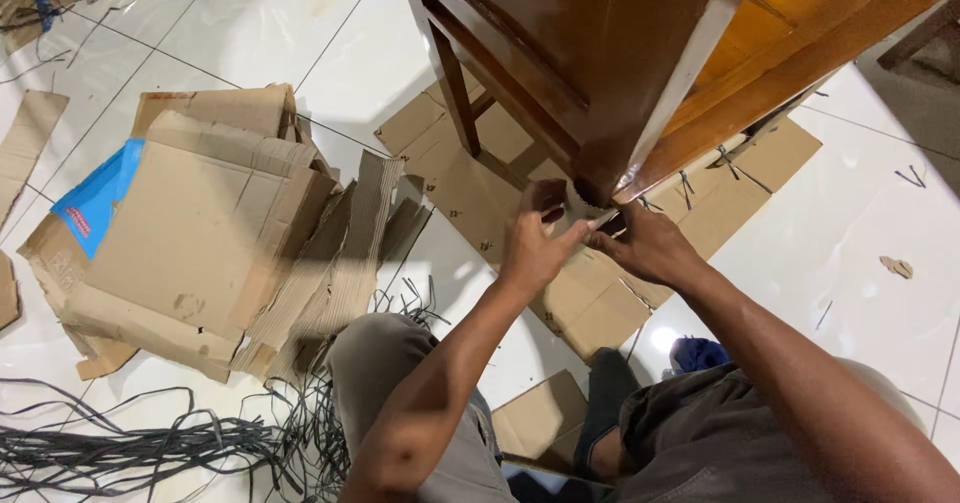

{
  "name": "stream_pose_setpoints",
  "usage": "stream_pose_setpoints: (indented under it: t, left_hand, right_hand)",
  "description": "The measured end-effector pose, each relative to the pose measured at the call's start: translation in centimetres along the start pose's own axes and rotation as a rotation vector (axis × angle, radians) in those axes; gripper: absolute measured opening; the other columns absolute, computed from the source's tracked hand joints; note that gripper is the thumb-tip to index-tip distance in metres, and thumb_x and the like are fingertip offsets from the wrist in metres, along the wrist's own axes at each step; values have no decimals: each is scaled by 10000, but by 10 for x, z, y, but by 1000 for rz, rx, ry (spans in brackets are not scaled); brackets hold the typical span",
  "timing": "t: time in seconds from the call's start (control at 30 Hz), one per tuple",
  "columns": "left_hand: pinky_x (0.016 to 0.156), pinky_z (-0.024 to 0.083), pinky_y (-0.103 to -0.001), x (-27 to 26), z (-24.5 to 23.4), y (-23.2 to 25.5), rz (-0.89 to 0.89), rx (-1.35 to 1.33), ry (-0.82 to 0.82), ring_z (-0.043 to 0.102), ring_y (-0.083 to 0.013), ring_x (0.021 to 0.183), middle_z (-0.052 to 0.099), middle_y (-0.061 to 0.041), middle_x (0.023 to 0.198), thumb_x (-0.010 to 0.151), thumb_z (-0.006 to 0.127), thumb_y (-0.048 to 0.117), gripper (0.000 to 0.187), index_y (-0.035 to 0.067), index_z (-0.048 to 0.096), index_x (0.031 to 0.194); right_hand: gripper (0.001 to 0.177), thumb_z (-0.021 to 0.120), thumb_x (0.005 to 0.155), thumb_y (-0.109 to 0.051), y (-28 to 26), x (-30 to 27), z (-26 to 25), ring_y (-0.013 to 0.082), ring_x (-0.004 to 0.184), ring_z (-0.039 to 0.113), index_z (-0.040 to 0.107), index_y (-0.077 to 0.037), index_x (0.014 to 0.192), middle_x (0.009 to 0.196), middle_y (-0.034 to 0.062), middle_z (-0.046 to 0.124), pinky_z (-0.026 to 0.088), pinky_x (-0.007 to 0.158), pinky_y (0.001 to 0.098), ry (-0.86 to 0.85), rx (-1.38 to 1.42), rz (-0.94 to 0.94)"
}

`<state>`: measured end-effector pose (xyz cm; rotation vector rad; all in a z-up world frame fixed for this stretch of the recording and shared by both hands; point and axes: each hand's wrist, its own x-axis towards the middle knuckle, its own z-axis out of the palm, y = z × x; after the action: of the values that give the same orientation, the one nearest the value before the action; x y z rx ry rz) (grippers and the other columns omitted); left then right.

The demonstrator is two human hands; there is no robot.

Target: Wrap the legs of a wooden chair with cardboard and secure them with plastic ties.

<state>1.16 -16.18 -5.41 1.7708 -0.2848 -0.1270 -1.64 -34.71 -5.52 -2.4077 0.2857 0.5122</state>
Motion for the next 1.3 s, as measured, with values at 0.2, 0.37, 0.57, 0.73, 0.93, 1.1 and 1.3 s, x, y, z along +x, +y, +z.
stream_pose_setpoints:
  t: [0.2,0.37,0.57,0.73,0.93,1.1,1.3]
  left_hand:
    - [902,599,-554,0,10,-10,45,50,22,676,-463,1134,701,-296,1175,805,836,207,553,-42,626,1252]
    - [984,566,-554,-4,4,-3,47,-37,-29,614,-502,1218,647,-346,1262,873,793,272,614,-87,574,1321]
    - [1019,535,-580,-2,11,-33,42,-51,-100,571,-532,1249,602,-374,1301,886,779,339,704,-105,527,1372]
    - [1000,541,-581,0,12,-28,95,9,-120,586,-529,1232,604,-356,1288,904,758,378,710,-95,521,1378]
    - [969,526,-634,3,15,-39,134,77,-166,601,-548,1187,614,-351,1226,948,716,351,641,-96,516,1361]
    - [944,534,-567,7,8,-31,169,77,-210,653,-485,1115,644,-343,1129,1002,644,399,616,-87,529,1364]
    - [953,530,-582,8,11,-44,153,-103,-245,615,-462,1189,620,-267,1187,1029,611,309,550,-32,491,1444]
  right_hand:
    - [663,639,902,-603,4,2,1,423,1126,699,588,-64,1286,1053,169,795,507,1019,599,13,30,-2]
    - [596,575,933,-564,11,10,10,453,1104,698,625,-5,1135,1013,197,796,507,1001,610,29,-61,-14]
    - [575,488,982,-553,31,24,31,434,1063,717,669,-10,1033,969,205,789,529,955,597,71,-79,-41]
    - [520,418,969,-446,29,27,34,462,981,726,684,-2,920,858,223,772,544,882,607,88,-101,-61]
    - [437,430,938,-351,19,22,30,484,955,721,678,3,876,848,246,760,544,854,622,72,-101,-76]
    - [425,503,915,-333,16,22,31,527,968,697,665,49,822,882,309,729,538,828,624,115,-115,-81]
    - [529,610,892,-464,4,13,31,525,939,709,689,46,776,838,320,719,553,812,596,154,-152,-81]
